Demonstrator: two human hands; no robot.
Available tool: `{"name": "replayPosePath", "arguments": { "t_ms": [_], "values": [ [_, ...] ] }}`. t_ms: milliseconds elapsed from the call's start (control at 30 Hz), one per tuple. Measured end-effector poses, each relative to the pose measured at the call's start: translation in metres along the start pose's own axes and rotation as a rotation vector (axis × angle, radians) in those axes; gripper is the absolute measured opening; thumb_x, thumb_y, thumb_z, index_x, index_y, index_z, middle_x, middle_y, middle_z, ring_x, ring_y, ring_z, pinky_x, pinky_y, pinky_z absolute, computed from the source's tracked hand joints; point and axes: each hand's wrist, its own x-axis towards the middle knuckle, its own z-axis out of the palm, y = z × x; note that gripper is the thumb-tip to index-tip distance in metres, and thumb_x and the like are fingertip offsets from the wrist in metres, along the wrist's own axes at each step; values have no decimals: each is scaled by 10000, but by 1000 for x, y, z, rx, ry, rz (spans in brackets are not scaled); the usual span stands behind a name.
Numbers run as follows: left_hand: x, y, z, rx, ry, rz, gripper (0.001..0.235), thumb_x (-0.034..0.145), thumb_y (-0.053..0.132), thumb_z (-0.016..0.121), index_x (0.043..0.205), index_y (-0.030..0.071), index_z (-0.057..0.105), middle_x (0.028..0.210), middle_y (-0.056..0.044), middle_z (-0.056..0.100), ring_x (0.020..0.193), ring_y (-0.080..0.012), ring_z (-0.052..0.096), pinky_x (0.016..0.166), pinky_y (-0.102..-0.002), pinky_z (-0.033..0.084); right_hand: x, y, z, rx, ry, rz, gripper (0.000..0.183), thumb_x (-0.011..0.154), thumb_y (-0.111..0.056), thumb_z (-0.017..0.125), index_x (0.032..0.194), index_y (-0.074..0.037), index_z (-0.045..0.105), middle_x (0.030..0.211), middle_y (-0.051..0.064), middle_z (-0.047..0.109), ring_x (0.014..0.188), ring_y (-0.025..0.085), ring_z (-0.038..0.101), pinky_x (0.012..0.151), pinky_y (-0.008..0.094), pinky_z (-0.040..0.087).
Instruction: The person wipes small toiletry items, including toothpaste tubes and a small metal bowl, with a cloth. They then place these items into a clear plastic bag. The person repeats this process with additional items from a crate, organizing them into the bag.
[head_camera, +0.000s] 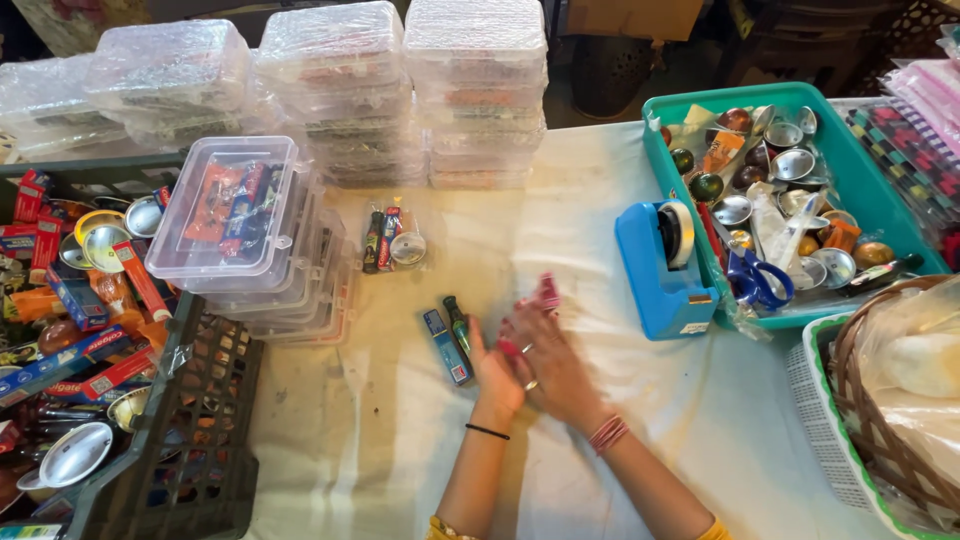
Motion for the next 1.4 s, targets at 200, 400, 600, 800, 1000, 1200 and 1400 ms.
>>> {"name": "replayPosePath", "arguments": {
  "t_ms": [200, 400, 600, 800, 1000, 1200, 1400],
  "values": [
    [17, -10, -38, 121, 206, 99, 910, 950, 768, 412, 1533, 77, 510, 1504, -53, 591, 1244, -169, 527, 1036, -281, 392, 7, 22, -1, -156, -23, -51, 527, 925, -202, 540, 1435, -66, 559, 1569, 221, 432, 1497, 377, 331, 1227, 520, 187],
    [11, -1, -19, -163, -32, 5, 924, 939, 753, 448, 1457, -10, 499, 1442, -151, 607, 1278, -242, 591, 1092, -349, 433, -7, 15, 6, -18, -101, 277, 351, 968, -182, 487, 1272, -93, 641, 1441, 84, 604, 1470, 245, 486, 1335, 432, 284],
    [15, 0, -31, 48, 233, 61, 864, 915, 722, 453, 1468, 62, 523, 1424, -82, 606, 1259, -225, 590, 1090, -362, 431, 7, 18, 2, -6, -104, 50, 520, 903, -190, 555, 1399, -36, 581, 1523, 188, 499, 1476, 362, 373, 1235, 509, 209],
    [9, 5, -12, -83, 88, 12, 901, 893, 723, 452, 1420, -3, 540, 1371, -134, 651, 1223, -239, 625, 1062, -353, 461, -2, 9, 2, -41, -53, 116, 486, 917, -167, 551, 1386, -45, 592, 1522, 172, 514, 1469, 359, 400, 1232, 512, 233],
    [18, -1, -41, 10, 337, 32, 887, 946, 749, 441, 1388, -9, 571, 1312, -123, 656, 1139, -243, 637, 1014, -381, 472, 6, 18, -1, 33, -52, 80, 453, 876, -130, 580, 1319, -58, 644, 1446, 148, 606, 1411, 316, 496, 1236, 497, 292],
    [20, 3, -44, -202, -136, 21, 894, 1003, 716, 499, 1440, -61, 569, 1361, -192, 673, 1071, -246, 640, 885, -320, 485, -4, 16, 3, -36, 55, 93, 396, 919, -118, 585, 1304, -86, 673, 1426, 159, 620, 1394, 306, 524, 1222, 485, 313],
    [29, -6, -84, -163, -18, 47, 820, 1084, 694, 502, 1464, -30, 570, 1339, -137, 650, 1122, -242, 636, 991, -348, 483, 8, 13, -5, 15, 39, 90, 399, 917, -105, 607, 1301, -49, 703, 1392, 170, 646, 1349, 332, 559, 1182, 539, 287]
  ]
}}
